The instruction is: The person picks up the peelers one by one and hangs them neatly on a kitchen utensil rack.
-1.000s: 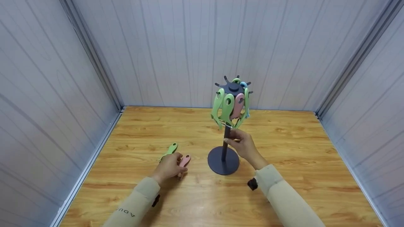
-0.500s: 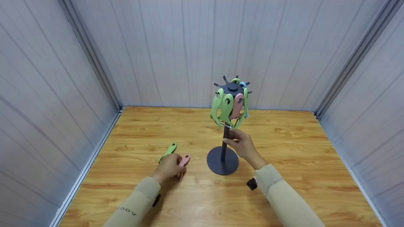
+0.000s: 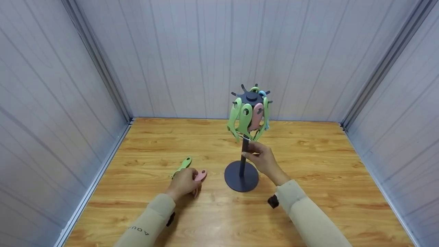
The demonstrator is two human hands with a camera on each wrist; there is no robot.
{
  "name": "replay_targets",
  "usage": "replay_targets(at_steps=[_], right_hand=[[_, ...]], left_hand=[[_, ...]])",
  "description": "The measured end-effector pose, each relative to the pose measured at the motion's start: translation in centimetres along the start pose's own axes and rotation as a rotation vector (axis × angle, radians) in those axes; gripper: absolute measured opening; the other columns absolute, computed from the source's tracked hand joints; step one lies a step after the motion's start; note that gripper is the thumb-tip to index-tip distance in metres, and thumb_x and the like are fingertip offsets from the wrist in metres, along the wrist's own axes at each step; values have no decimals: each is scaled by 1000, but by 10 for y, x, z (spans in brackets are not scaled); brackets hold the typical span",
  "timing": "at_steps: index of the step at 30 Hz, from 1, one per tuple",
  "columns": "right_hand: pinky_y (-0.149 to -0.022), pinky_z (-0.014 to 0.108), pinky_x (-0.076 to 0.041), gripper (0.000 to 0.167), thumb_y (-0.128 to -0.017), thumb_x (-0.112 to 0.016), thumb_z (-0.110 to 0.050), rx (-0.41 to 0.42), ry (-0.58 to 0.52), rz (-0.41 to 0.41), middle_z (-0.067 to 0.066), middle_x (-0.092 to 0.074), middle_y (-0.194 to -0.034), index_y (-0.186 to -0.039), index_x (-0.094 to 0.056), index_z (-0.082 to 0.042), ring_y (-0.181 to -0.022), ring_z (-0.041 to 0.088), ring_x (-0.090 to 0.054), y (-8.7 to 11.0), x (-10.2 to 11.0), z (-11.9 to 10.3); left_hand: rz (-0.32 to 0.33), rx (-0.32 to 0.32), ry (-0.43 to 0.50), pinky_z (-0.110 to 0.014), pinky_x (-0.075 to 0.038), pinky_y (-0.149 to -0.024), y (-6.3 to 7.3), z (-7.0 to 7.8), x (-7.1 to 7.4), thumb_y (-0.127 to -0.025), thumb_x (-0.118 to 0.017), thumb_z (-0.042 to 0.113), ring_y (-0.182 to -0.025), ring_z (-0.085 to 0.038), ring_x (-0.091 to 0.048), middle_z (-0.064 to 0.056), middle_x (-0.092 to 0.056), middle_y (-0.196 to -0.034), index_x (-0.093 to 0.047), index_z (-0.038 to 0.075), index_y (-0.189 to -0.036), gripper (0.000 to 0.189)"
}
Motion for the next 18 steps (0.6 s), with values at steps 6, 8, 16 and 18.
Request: replay_targets(at_steps=[6,8,16,18], right_hand=[[-85,22,-62,23,-100,-77,-2,-1,5,6,20,-79,-111,-123,-75,2,-102,22,-76,1,0,-2],[-85,23,-63,23,-100,-76,-2,1,10,5,21,-78,-111,-124,-75,2,-102,23,-76,1,0,-2],[-84,22,-63,25,-100,-76,-2,-2,-11,10,21,-78,-112,-125,-75,2,-101,19,-76,1,-1,-1],[-84,22,-63,25,-100,-77,-1,2,-14,9,22,-79,-112,-125,-75,2,-101,19,-76,0,-1,0]], left_hand=[[58,-15,-36,-34,-61,-67,0,3,6,-99,-76,13,-74,-15,-69,-10,-77,-97,-70,-7,-130,38],[82,-23,-43,-38,-63,-74,0,3,8,-99,-77,15,-80,-17,-68,-12,-77,-102,-70,-7,-130,38],[124,-39,7,-31,-58,-58,-1,8,12,-101,-79,21,-65,-15,-67,-10,-74,-99,-72,-3,-127,36],[141,-42,17,-29,-57,-59,-1,11,14,-100,-79,20,-68,-14,-67,-9,-73,-101,-73,-2,-127,34]])
Point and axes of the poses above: each hand's wrist, its own y-axis away from the middle knuckle, its own x-axis out of the back of the hand, z = x × y, the point moved 4 cm from there along -y, towards the middle knuckle
